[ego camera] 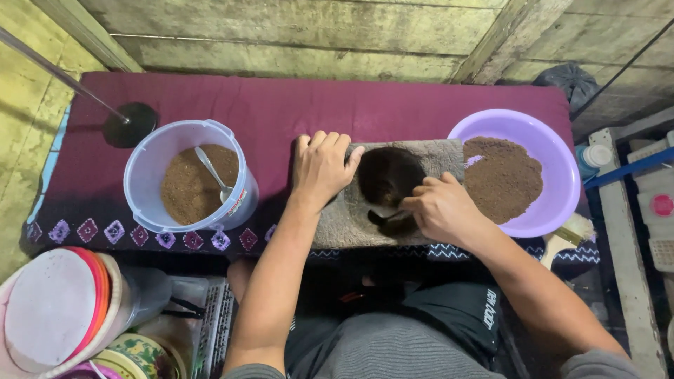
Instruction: Transferring brown powder from a plastic bowl into a stone mortar using a spoon and cleaning the area with a brush.
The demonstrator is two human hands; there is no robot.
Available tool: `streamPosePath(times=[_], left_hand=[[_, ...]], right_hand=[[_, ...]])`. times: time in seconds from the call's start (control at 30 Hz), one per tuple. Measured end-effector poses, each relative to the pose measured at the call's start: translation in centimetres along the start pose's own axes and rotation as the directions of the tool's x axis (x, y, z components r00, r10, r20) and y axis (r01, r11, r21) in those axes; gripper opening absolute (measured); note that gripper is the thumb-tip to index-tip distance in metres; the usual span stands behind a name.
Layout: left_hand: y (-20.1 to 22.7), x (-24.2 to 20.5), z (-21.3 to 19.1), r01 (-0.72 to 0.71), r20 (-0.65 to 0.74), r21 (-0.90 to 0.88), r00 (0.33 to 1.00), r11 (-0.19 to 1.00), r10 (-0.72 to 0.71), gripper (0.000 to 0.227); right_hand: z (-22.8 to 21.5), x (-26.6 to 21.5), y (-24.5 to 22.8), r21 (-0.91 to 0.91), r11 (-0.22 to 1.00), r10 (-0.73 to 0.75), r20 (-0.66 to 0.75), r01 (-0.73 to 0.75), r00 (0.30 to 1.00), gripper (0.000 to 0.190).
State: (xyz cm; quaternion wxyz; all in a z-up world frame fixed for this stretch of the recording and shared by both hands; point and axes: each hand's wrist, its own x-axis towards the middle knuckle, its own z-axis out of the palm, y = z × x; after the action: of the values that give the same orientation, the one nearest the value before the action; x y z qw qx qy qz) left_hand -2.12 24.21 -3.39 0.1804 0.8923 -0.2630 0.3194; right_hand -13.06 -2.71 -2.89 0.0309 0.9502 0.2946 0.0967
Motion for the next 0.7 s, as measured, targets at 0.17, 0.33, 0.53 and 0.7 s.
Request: streamPosePath(times=[0.17,0.33,0.53,0.7], left_hand=[[0.0,0.1,0.0,-0.007,-0.017,0.016,1.0,1.0,0.007,0.037],[0.3,-0.2,-0.3,-0.024,-0.031,0.021,0.999,0.999,0.025,0.036],[0.5,-0.3,-0.5,-0.008,-0.046,0.02,0.999,1.0,0.009,0.037],[0.5,-0.3,-0.8,-0.014,-0.048,0.02,0.999,1.0,0.015,0.038]], right_hand=[[-3.6,0.5,-0.8,0.066,0.996,-0.067,-0.012,0.067,0.998,0.011],[-1.2,1.0,-0.1,0.029,0.997,-0.071,0.044,0.07,0.997,0.023],[-5.9,0.9,-2.0,0.133,0.982,-0.14,0.062,0.131,0.988,0.016],[-0.4,1.2,0.4,-0.008,0.997,-0.077,0.044,0.078,0.996,0.02]])
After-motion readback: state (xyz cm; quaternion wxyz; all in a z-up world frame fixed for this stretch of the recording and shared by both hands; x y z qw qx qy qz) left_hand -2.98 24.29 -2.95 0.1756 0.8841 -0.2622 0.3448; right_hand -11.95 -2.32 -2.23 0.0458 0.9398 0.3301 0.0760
